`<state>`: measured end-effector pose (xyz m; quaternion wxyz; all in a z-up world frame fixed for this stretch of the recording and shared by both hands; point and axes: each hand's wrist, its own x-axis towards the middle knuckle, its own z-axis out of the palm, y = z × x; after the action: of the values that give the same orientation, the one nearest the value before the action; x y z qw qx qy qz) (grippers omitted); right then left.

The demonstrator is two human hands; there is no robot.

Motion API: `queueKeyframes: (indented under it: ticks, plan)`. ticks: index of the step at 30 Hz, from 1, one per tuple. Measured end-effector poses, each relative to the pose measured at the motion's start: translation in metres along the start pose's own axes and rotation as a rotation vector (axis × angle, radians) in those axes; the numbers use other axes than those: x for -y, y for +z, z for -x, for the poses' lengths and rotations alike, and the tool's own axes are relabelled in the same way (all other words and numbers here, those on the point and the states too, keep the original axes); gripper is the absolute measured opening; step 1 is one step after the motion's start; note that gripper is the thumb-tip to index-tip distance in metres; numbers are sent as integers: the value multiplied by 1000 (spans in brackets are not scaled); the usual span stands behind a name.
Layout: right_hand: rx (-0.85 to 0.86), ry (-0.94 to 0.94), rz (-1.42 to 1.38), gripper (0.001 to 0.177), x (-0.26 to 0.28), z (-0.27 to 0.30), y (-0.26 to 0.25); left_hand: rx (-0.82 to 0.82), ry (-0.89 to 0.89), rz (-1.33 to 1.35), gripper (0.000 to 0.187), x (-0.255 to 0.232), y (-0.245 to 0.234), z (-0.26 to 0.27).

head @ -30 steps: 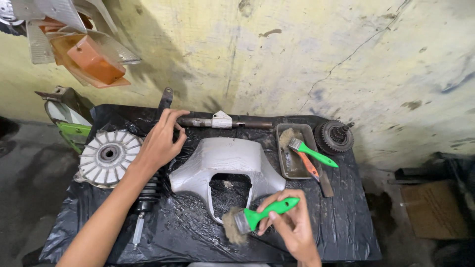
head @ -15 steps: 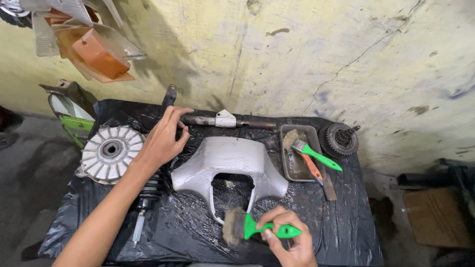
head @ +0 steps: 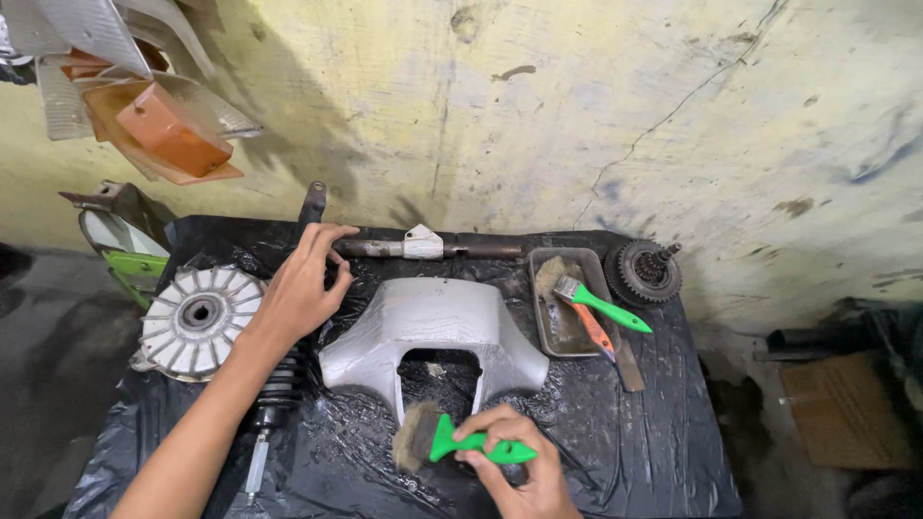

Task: Cleaning a motorcycle fairing part using a brush and liquid solution

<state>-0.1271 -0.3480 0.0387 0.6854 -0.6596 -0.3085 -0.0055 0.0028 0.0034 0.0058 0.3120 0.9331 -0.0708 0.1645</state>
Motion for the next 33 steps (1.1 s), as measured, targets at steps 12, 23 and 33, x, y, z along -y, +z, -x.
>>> queueKeyframes:
  ticks: [12,23,33]
  plan:
    - [-92,46,-197,10,-10,4,5,11,-5,-33,51,-3,-2,1]
    - [-85,-58,-142,11,-15,0,10,11,12,-39,51,-2,-2,2]
    - [-117,-113,-157,14,-18,4,13,11,35,-50,50,-1,-3,3]
